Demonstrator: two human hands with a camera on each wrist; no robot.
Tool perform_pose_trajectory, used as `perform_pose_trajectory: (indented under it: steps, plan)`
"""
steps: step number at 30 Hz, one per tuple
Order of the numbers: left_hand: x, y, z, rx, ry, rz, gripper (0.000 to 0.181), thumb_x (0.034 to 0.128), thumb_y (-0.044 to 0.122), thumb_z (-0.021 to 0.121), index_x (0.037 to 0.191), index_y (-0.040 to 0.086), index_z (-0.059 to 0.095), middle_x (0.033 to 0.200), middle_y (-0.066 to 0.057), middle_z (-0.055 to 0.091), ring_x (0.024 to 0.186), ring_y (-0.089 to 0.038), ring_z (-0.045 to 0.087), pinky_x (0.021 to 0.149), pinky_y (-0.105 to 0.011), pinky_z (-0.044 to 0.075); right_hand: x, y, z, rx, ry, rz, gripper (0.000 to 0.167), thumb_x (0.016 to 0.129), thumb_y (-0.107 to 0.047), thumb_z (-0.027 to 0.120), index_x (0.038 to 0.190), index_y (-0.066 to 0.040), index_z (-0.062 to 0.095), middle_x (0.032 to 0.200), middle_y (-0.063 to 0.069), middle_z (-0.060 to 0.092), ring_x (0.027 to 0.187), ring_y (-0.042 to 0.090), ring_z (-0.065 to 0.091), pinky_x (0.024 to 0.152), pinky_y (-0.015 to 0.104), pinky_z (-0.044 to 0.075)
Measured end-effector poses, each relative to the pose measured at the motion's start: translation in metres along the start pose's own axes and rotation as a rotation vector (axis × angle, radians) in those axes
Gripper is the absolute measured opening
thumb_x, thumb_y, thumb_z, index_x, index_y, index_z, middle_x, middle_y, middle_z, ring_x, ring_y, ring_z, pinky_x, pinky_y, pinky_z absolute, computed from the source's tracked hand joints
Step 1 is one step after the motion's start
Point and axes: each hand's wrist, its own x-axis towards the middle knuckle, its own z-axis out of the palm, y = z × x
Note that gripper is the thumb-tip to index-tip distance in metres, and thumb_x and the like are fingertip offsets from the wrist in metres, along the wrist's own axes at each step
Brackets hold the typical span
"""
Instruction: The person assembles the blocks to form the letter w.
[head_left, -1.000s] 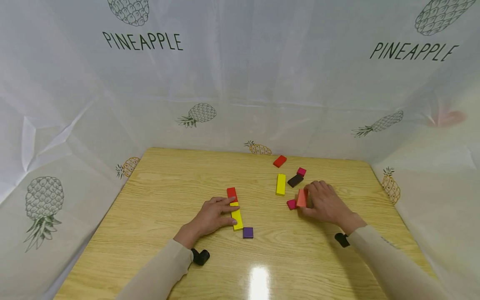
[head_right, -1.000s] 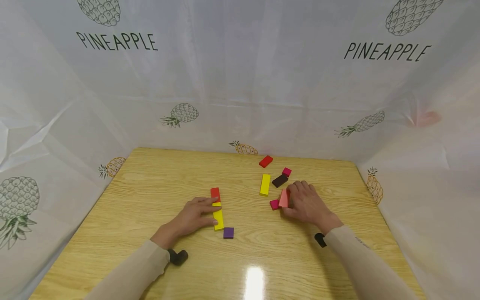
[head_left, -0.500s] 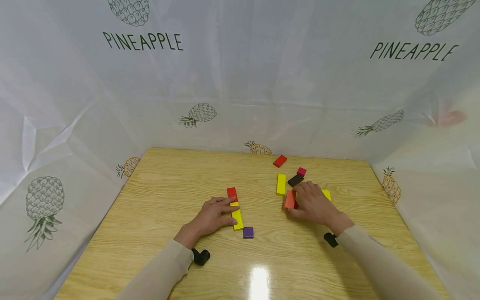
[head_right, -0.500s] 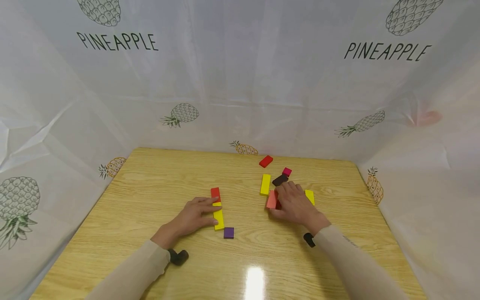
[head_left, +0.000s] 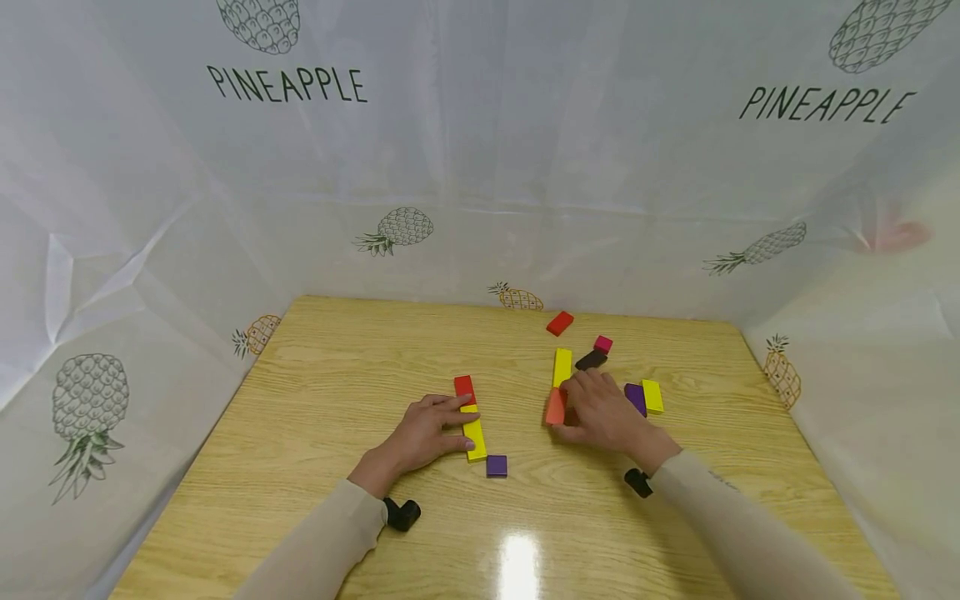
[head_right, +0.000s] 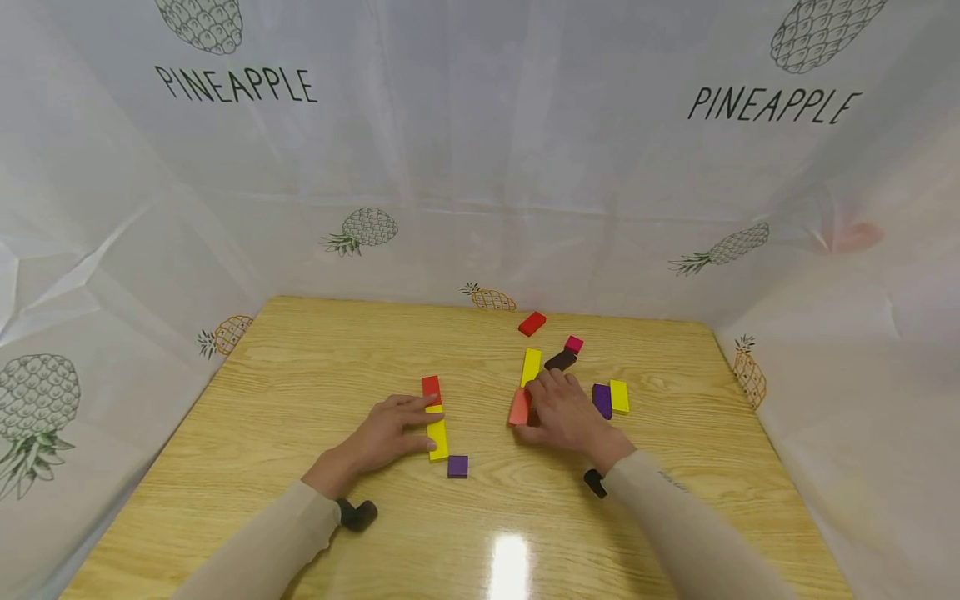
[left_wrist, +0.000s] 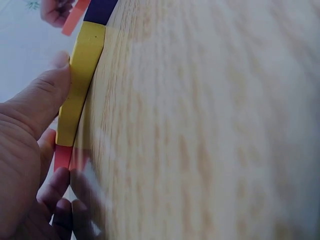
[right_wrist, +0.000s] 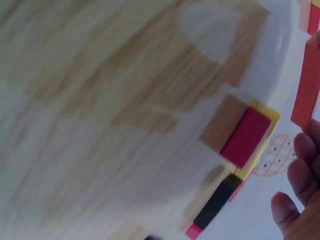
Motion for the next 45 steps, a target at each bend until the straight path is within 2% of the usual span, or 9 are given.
perform_pose_trajectory:
  steps: [10, 19, 26, 35, 45]
  plan:
    - [0.0, 0.0, 0.0, -0.008, -0.001, -0.003, 0.052, 0.0956, 0.045, 0.076, 0.144, 0.028, 0.068, 0.166, 0.006, 0.045, 0.15, -0.031, 0.04, 0.119, -0.065, 0.027, 0.008, -0.017, 0.004, -0.003, -0.049, -0.002, 0.057, 0.088, -0.052, 0.075, 0.116, -0.003, 0.066, 0.11, 0.011, 0.065, 0.11, 0.033, 0.057, 0.094, 0.051, 0.049]
    - [0.0, 0.0, 0.0, -0.01, -0.001, -0.006, 0.052, 0.0957, 0.045, 0.076, 0.144, 0.028, 0.068, 0.166, 0.006, 0.045, 0.15, -0.031, 0.04, 0.119, -0.065, 0.027, 0.008, -0.025, 0.008, -0.062, -0.035, -0.04, 0.056, 0.088, -0.056, 0.073, 0.112, -0.006, 0.065, 0.101, 0.007, 0.062, 0.093, 0.027, 0.052, 0.086, 0.043, 0.046]
    - [0.0, -0.001, 0.001, -0.004, 0.002, -0.003, 0.053, 0.0955, 0.045, 0.076, 0.144, 0.027, 0.067, 0.166, 0.007, 0.045, 0.15, -0.031, 0.039, 0.119, -0.064, 0.027, 0.009, -0.03, 0.009, -0.06, -0.044, -0.042, 0.058, 0.089, -0.057, 0.072, 0.114, -0.004, 0.066, 0.105, 0.009, 0.064, 0.097, 0.029, 0.056, 0.091, 0.047, 0.048]
    - [0.0, -0.001, 0.0, -0.014, -0.001, 0.002, 0.053, 0.0955, 0.045, 0.076, 0.145, 0.028, 0.067, 0.166, 0.007, 0.044, 0.151, -0.032, 0.039, 0.119, -0.064, 0.026, 0.012, -0.035, 0.01, -0.06, -0.071, -0.049, 0.058, 0.09, -0.057, 0.071, 0.117, -0.005, 0.067, 0.107, 0.008, 0.065, 0.096, 0.027, 0.055, 0.088, 0.044, 0.047]
    - [0.0, -0.002, 0.001, -0.018, -0.004, -0.004, 0.054, 0.0949, 0.043, 0.077, 0.145, 0.028, 0.067, 0.166, 0.008, 0.044, 0.151, -0.031, 0.039, 0.121, -0.064, 0.025, 0.014, -0.044, 0.009, -0.038, -0.09, -0.057, 0.056, 0.09, -0.056, 0.07, 0.116, -0.006, 0.067, 0.109, 0.007, 0.066, 0.099, 0.027, 0.058, 0.092, 0.048, 0.049]
